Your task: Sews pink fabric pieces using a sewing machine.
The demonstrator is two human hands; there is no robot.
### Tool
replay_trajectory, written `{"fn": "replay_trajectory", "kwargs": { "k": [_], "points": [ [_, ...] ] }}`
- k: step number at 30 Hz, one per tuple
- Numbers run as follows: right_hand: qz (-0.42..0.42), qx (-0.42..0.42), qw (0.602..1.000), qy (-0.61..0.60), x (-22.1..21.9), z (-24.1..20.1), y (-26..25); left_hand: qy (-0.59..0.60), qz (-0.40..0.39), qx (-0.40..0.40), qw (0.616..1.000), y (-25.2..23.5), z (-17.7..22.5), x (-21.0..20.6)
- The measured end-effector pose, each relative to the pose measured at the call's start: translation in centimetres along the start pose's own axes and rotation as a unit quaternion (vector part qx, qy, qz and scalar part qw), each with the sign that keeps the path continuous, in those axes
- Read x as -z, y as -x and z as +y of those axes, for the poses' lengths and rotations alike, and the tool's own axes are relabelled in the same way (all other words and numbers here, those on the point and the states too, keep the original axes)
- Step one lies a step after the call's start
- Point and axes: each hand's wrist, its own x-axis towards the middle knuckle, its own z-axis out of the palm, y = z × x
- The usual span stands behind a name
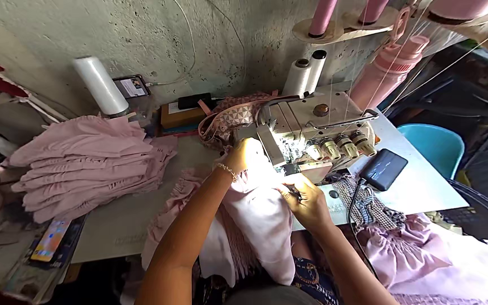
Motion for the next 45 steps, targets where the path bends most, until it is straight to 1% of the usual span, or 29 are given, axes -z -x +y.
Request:
{"fn": "replay_trajectory", "kwargs": {
  "k": [2,4,6,9,12,14,16,19,21,23,26,28,30,32,34,37,39,42,45],
  "points": [
    [0.001,-0.009,1.0,-0.008,0.3,0.2,0.1,-0.007,0.071,-0.033,0.997,-0.5,-1.5,-1.0],
    [0.001,-0.015,1.0,-0.011,0.5,0.3,-0.1,-0.016,0.104,-0.047,0.993,-0.7,-2.4,-1.5],
    [0.001,-0.021,1.0,-0.005,0.7,0.3,-0.3,-0.06,0.128,-0.033,0.989,0.2,-2.4,-2.0],
    [-0.003,-0.013,1.0,0.027,0.4,0.2,-1.0,-0.115,0.146,-0.005,0.983,3.6,0.5,-2.7],
    [-0.028,-0.024,0.998,0.047,-0.5,0.0,-1.7,-0.125,0.197,-0.048,0.971,6.2,2.3,-6.0],
    [-0.039,-0.019,0.998,0.053,-0.6,0.3,-2.2,-0.11,0.231,-0.063,0.965,6.5,2.1,-7.1],
    [-0.047,0.012,0.997,0.062,-0.3,1.0,-2.1,-0.094,0.237,-0.059,0.965,6.5,1.6,-7.4],
    [-0.041,0.089,0.992,0.085,0.9,2.4,-1.8,-0.1,0.241,-0.052,0.964,6.7,1.2,-7.5],
    [-0.04,0.108,0.988,0.108,1.9,3.1,-2.1,-0.109,0.244,-0.05,0.962,6.6,1.3,-7.7],
    [-0.042,0.106,0.986,0.123,2.4,3.6,-2.4,-0.12,0.247,-0.05,0.96,6.6,1.2,-8.0],
    [-0.035,0.086,0.987,0.129,2.3,4.1,-2.7,-0.131,0.248,-0.047,0.959,6.5,1.3,-8.2],
    [-0.005,0.066,0.993,0.102,1.9,4.2,-2.2,-0.135,0.249,-0.048,0.958,6.6,1.5,-8.3],
    [0.032,0.017,0.999,0.033,1.5,3.9,-1.0,-0.138,0.247,-0.053,0.958,6.8,1.6,-8.4],
    [0.057,-0.059,0.994,-0.075,0.7,3.4,1.0,-0.143,0.25,-0.063,0.956,7.0,1.8,-8.5],
    [0.045,-0.122,0.977,-0.172,-0.2,2.7,3.3,-0.17,0.257,-0.078,0.948,7.1,1.9,-8.5],
    [0.014,-0.168,0.951,-0.259,-1.3,1.6,5.4,-0.23,0.261,-0.104,0.932,7.2,2.2,-8.7],
    [0.01,-0.177,0.946,-0.273,-1.2,0.6,5.9,-0.256,0.247,-0.116,0.927,7.4,2.8,-8.9],
    [0.001,-0.199,0.94,-0.278,-0.6,-0.5,5.7,-0.249,0.202,-0.109,0.941,8.0,3.6,-9.4],
    [0.003,-0.199,0.941,-0.274,-0.7,-0.6,5.5,-0.235,0.196,-0.104,0.946,8.1,3.7,-9.7]
  ]
}}
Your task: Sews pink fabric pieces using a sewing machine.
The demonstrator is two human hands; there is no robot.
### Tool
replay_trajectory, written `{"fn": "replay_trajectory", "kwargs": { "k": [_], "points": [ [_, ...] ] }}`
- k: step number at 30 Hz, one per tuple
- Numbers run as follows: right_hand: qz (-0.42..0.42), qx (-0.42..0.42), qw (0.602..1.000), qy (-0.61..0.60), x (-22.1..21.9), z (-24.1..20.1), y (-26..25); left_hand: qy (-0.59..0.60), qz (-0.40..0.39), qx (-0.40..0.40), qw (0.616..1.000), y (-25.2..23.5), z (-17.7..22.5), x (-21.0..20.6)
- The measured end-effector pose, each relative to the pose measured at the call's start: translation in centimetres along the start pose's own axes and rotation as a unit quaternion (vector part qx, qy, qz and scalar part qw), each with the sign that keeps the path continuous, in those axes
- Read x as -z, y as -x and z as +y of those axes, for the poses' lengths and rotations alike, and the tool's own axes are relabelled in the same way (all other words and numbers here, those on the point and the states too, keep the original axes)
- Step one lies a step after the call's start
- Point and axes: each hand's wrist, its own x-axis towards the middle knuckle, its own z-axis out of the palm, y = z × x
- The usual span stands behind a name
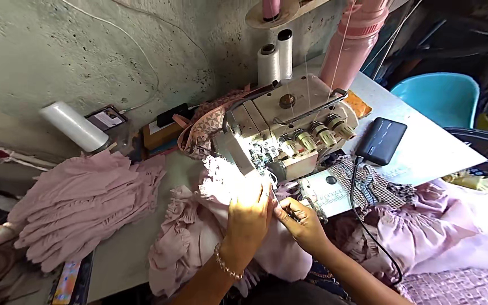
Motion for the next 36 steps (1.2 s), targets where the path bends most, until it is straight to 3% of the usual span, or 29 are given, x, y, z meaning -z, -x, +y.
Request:
{"fn": "replay_trajectory", "kwargs": {
  "k": [36],
  "points": [
    [0.007,-0.047,0.999,-0.012,-0.2,0.2,-1.3,0.055,0.005,0.007,0.998,-0.3,-1.6,-0.4]
  ]
}}
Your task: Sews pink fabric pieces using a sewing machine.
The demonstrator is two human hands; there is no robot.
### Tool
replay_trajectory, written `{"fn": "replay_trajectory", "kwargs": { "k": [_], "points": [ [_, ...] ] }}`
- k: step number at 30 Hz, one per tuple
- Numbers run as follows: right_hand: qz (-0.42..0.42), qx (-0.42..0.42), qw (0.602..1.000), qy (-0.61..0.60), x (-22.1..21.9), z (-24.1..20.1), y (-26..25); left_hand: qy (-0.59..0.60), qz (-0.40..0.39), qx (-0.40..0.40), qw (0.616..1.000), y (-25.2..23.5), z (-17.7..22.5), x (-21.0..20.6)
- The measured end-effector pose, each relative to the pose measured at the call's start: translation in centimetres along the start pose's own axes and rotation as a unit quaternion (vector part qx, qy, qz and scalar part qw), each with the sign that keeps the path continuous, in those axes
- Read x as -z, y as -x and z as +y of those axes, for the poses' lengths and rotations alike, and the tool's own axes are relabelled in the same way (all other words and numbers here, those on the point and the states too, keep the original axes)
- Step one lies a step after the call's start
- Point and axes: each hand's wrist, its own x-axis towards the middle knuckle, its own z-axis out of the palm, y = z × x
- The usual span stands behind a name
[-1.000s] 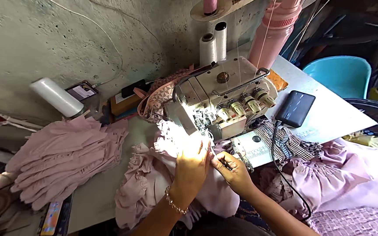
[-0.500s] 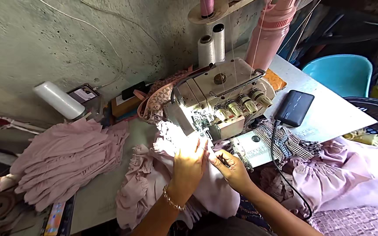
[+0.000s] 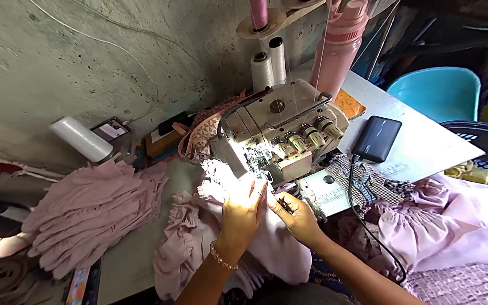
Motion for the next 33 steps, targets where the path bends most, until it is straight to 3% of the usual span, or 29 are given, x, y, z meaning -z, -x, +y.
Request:
{"fn": "replay_trajectory", "kwargs": {
  "k": [14,20,26,30,33],
  "points": [
    [-0.001,-0.009,1.0,0.0,-1.0,0.4,0.5,0.04,0.009,0.018,0.999,0.1,-1.2,-0.5],
    [-0.055,-0.048,0.997,-0.013,-3.2,-0.7,2.2,0.075,-0.013,0.031,0.997,-0.3,-2.7,-0.4],
    [-0.129,-0.07,0.988,-0.045,-5.4,-3.0,1.3,0.155,-0.109,0.127,0.974,-1.9,-6.5,0.7],
    [-0.165,-0.057,0.984,-0.021,-4.5,-3.3,0.3,0.18,-0.064,0.141,0.971,-2.2,-6.8,0.6],
    [-0.205,-0.012,0.976,0.066,-2.6,-3.1,0.0,0.149,-0.065,0.132,0.978,-1.0,-6.5,0.4]
  ]
}}
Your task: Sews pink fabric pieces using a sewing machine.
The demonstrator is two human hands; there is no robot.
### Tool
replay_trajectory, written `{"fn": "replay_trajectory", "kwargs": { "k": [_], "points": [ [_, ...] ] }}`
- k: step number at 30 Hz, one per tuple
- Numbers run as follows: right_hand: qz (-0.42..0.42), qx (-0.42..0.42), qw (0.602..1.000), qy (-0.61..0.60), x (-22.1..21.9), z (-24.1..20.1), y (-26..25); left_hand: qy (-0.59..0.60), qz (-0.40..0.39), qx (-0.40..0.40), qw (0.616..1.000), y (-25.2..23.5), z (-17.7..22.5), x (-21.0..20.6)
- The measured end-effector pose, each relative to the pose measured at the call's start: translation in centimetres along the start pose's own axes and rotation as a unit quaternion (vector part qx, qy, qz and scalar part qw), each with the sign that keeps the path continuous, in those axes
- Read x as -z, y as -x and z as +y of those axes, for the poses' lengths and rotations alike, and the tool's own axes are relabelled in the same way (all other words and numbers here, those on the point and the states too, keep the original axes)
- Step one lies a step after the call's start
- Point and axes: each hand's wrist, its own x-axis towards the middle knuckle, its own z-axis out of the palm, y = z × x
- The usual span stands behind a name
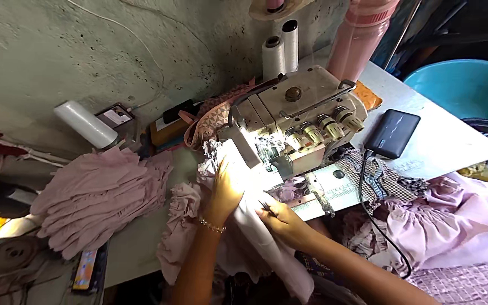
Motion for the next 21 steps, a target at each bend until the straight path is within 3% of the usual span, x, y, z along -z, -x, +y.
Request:
{"fn": "replay_trajectory", "kwargs": {
  "k": [3,6,10,14,17,21],
  "points": [
    [0.006,0.057,0.982,0.179,2.3,-0.1,0.6,-0.07,0.022,-0.027,0.997,1.7,0.0,-0.4],
    [0.107,0.08,0.924,0.358,4.0,-1.1,0.6,-0.103,0.018,-0.012,0.994,3.4,1.0,-0.1],
    [0.174,0.098,0.86,0.47,4.2,-3.4,-1.1,-0.127,0.041,-0.013,0.991,4.7,1.8,-0.1],
    [0.16,0.138,0.799,0.563,3.1,-2.8,-3.4,-0.129,0.049,-0.017,0.99,5.1,2.2,-0.3],
    [0.149,0.15,0.789,0.578,2.1,-2.7,-4.8,-0.123,0.058,-0.024,0.99,5.1,2.1,-0.3],
    [0.168,0.153,0.824,0.518,1.9,-2.3,-5.5,-0.116,0.058,-0.022,0.991,5.2,2.1,-0.3]
  ]
}}
